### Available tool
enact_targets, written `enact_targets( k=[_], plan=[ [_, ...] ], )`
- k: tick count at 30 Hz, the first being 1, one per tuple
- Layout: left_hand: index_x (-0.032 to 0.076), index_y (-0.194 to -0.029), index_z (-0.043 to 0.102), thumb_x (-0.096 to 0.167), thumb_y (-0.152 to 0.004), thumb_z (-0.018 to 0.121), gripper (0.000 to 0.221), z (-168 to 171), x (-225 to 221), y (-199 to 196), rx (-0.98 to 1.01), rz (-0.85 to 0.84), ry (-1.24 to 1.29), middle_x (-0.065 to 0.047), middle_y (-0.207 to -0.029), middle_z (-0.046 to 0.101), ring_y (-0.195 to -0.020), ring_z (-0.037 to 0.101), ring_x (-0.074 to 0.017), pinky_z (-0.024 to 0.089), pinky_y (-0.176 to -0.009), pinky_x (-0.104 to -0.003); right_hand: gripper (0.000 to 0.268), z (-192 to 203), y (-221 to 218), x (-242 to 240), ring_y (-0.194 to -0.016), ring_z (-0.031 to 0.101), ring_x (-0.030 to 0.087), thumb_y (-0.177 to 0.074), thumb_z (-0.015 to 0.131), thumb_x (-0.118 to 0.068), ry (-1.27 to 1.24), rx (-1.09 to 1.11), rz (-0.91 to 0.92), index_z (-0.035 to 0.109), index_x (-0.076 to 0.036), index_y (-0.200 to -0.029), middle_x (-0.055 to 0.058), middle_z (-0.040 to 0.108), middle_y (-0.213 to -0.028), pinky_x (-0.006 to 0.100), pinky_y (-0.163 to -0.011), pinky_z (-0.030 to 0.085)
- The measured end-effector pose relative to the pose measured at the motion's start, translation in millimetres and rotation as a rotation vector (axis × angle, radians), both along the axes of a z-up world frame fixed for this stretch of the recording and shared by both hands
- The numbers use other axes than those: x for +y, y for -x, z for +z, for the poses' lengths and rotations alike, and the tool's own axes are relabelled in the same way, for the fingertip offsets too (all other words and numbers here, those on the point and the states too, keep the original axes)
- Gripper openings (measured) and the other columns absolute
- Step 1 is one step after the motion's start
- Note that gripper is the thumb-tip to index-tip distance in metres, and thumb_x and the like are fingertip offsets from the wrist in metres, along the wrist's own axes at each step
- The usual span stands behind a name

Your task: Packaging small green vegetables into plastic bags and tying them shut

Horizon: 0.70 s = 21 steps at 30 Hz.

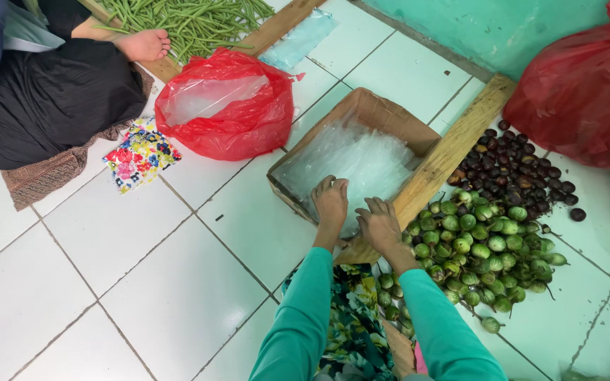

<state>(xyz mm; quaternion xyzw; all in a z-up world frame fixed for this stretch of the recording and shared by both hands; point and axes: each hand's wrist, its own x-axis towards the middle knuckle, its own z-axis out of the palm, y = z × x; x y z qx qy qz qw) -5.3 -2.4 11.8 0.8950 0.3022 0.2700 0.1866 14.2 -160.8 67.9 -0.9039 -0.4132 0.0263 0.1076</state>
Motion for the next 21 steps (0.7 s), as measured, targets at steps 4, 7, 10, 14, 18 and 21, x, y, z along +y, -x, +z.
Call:
enact_targets(
  k=[4,7,10,14,18,21],
  plan=[
    [0.026,-0.108,0.072,0.032,-0.105,0.060,0.013,50.1,-11.3,31.5,-0.221,-0.158,-0.002,0.004,-0.113,0.067,-0.107,0.068,-0.0167,0.046,-0.100,-0.041,0.026,17.8,18.8,-28.6,-0.142,0.047,0.032,-0.100,0.061,-0.028,-0.157,-0.064,-0.048,0.073,-0.023,-0.123,0.009,0.059,-0.144,0.054,-0.119,0.031],
    [0.027,-0.107,0.072,0.032,-0.103,0.065,0.010,81.8,-34.6,60.9,-0.308,-0.291,0.062,0.009,-0.109,0.070,-0.103,0.069,-0.0128,0.047,-0.101,-0.043,0.024,36.8,35.2,-73.3,-0.136,0.052,0.032,-0.098,0.067,-0.023,-0.285,-0.060,-0.071,0.076,-0.022,-0.119,0.010,0.061,-0.141,0.054,-0.114,0.040],
    [0.022,-0.102,0.073,0.028,-0.099,0.069,0.007,96.9,-65.3,90.3,-0.442,-0.467,0.135,0.011,-0.099,0.075,-0.099,0.073,-0.0143,0.049,-0.098,-0.037,0.024,42.4,50.0,-138.9,-0.138,0.051,0.031,-0.097,0.067,-0.026,-0.294,0.025,-0.156,0.076,-0.023,-0.120,0.007,0.061,-0.142,0.055,-0.110,0.044],
    [0.020,-0.092,0.067,0.027,-0.097,0.071,0.010,78.7,-104.5,129.4,-0.277,-0.626,-0.066,0.006,-0.090,0.070,-0.091,0.071,-0.0171,0.053,-0.093,-0.040,0.026,29.3,86.1,-243.2,-0.130,0.059,0.034,-0.100,0.065,-0.022,-0.377,0.163,-0.255,0.075,-0.029,-0.123,0.008,0.066,-0.130,0.056,-0.103,0.050],
    [0.016,-0.090,0.064,0.025,-0.087,0.078,0.017,35.7,-124.2,149.3,0.033,-0.670,-0.272,-0.003,-0.092,0.069,-0.092,0.071,-0.0241,0.052,-0.093,-0.044,0.028,-7.9,142.6,-329.2,-0.119,0.067,0.035,-0.091,0.072,-0.032,-0.245,0.176,-0.372,0.077,-0.039,-0.118,0.007,0.073,-0.118,0.052,-0.096,0.058],
    [0.010,-0.086,0.066,0.021,-0.092,0.055,0.017,13.6,-124.9,149.7,0.164,-0.640,-0.400,-0.012,-0.085,0.068,-0.080,0.064,-0.0366,0.048,-0.082,-0.051,0.055,0.3,188.8,-353.9,-0.122,0.049,0.037,-0.093,0.049,-0.063,-0.059,0.472,-0.360,0.059,-0.043,-0.143,0.009,0.057,-0.139,0.055,-0.096,0.049]
  ],
)
